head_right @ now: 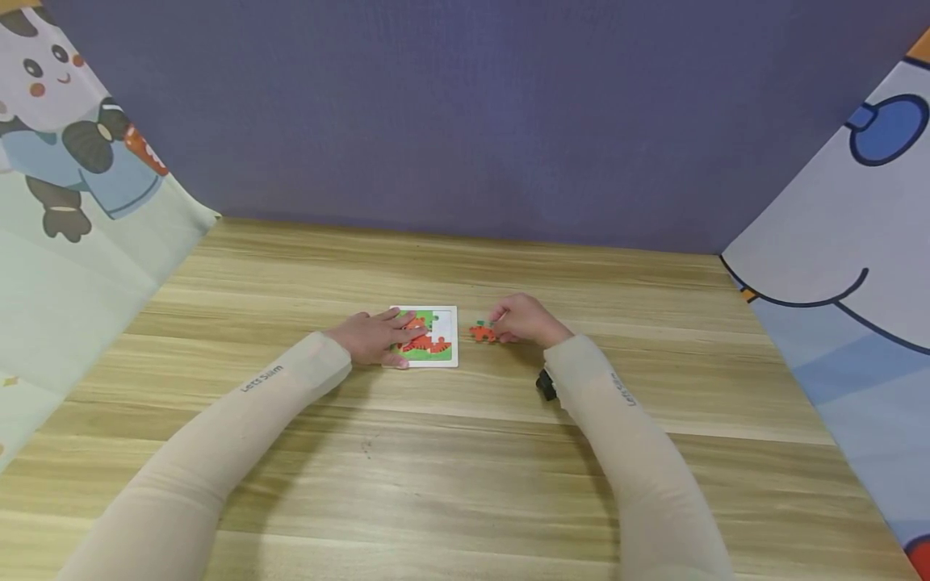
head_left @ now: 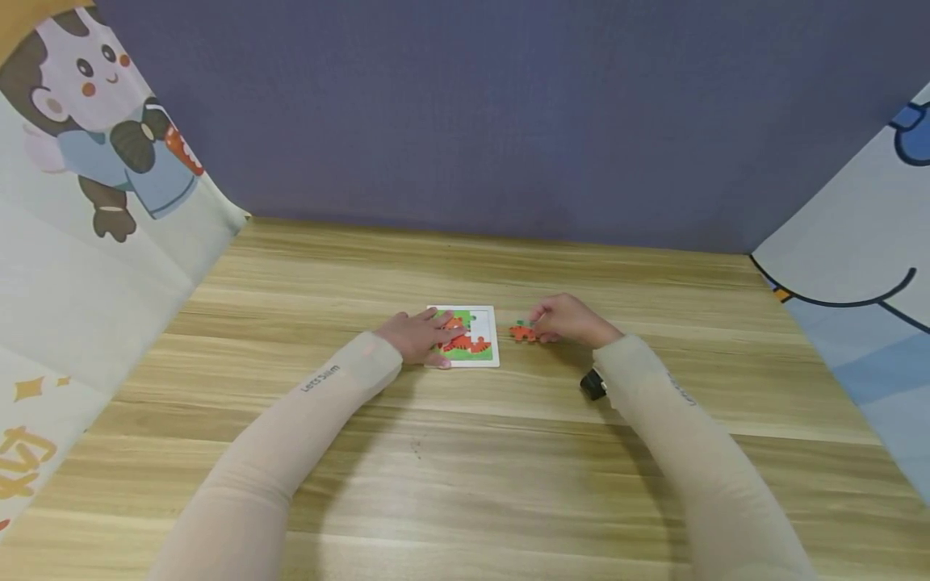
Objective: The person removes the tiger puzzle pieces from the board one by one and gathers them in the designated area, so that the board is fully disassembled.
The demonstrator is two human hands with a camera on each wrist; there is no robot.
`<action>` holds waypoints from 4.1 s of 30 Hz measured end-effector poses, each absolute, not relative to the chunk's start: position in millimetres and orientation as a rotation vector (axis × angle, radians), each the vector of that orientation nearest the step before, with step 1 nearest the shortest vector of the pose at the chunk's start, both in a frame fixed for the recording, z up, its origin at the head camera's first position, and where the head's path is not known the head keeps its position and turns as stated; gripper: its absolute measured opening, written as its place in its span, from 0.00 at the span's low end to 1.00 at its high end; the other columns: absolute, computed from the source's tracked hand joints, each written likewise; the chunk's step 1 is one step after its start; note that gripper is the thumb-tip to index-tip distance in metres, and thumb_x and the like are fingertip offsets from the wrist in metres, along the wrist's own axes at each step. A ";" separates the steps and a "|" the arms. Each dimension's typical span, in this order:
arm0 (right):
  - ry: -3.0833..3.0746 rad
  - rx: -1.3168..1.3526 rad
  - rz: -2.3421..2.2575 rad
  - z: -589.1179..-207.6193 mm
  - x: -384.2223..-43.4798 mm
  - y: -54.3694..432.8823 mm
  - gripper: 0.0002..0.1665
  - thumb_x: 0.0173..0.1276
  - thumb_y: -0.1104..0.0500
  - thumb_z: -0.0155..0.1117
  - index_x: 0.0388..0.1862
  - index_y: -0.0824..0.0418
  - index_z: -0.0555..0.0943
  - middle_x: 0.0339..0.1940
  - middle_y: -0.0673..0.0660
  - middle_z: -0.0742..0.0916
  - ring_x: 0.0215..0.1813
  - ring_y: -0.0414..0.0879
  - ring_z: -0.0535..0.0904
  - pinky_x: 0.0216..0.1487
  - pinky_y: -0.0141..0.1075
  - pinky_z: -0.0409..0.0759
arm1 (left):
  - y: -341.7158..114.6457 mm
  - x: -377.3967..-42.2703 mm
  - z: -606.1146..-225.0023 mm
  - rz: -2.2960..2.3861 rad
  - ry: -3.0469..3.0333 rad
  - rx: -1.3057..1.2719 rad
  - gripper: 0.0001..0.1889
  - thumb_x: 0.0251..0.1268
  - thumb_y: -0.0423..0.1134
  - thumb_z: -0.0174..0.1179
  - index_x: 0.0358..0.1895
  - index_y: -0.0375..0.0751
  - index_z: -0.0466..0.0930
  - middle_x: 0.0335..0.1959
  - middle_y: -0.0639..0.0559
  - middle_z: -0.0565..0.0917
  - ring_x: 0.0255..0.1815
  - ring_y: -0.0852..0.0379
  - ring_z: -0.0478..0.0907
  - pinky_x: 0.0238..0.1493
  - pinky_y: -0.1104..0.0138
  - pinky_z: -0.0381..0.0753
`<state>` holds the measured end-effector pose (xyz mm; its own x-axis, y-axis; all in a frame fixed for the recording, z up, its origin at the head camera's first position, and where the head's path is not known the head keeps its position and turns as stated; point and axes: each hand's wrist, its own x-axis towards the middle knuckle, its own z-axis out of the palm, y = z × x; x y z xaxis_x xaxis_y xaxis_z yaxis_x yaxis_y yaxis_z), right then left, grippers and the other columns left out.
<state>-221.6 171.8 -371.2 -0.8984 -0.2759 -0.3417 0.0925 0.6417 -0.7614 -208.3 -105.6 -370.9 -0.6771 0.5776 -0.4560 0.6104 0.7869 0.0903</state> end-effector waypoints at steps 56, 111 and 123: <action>2.421 -0.085 -1.069 -360.7 -218.2 232.4 0.16 0.68 0.67 0.56 0.51 0.76 0.74 0.35 0.59 0.85 0.32 0.42 0.81 0.39 0.39 0.82 | -108.7 -217.4 -372.7 -0.072 2.516 0.853 0.39 0.67 0.61 0.48 0.77 0.60 0.44 0.78 0.53 0.40 0.77 0.48 0.37 0.71 0.44 0.49; 2.297 -0.053 -1.030 -365.9 -223.7 236.7 0.14 0.67 0.70 0.54 0.49 0.78 0.73 0.23 0.51 0.82 0.25 0.37 0.78 0.29 0.31 0.79 | -108.0 -221.4 -375.9 -0.054 2.535 0.869 0.43 0.67 0.61 0.51 0.78 0.49 0.43 0.78 0.45 0.41 0.77 0.46 0.38 0.73 0.47 0.45; 2.287 -0.039 -1.031 -362.3 -223.0 235.1 0.15 0.66 0.70 0.55 0.49 0.78 0.73 0.22 0.49 0.82 0.24 0.37 0.77 0.28 0.30 0.78 | -107.4 -222.0 -374.8 -0.065 2.518 0.849 0.43 0.67 0.61 0.50 0.78 0.50 0.42 0.78 0.46 0.40 0.77 0.47 0.37 0.73 0.47 0.46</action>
<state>-223.0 235.1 -362.3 -0.8063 -0.2685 -0.5270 0.2172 0.6943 -0.6861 -222.0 -107.4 -374.8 -0.6931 0.5589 -0.4553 0.5817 0.8067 0.1046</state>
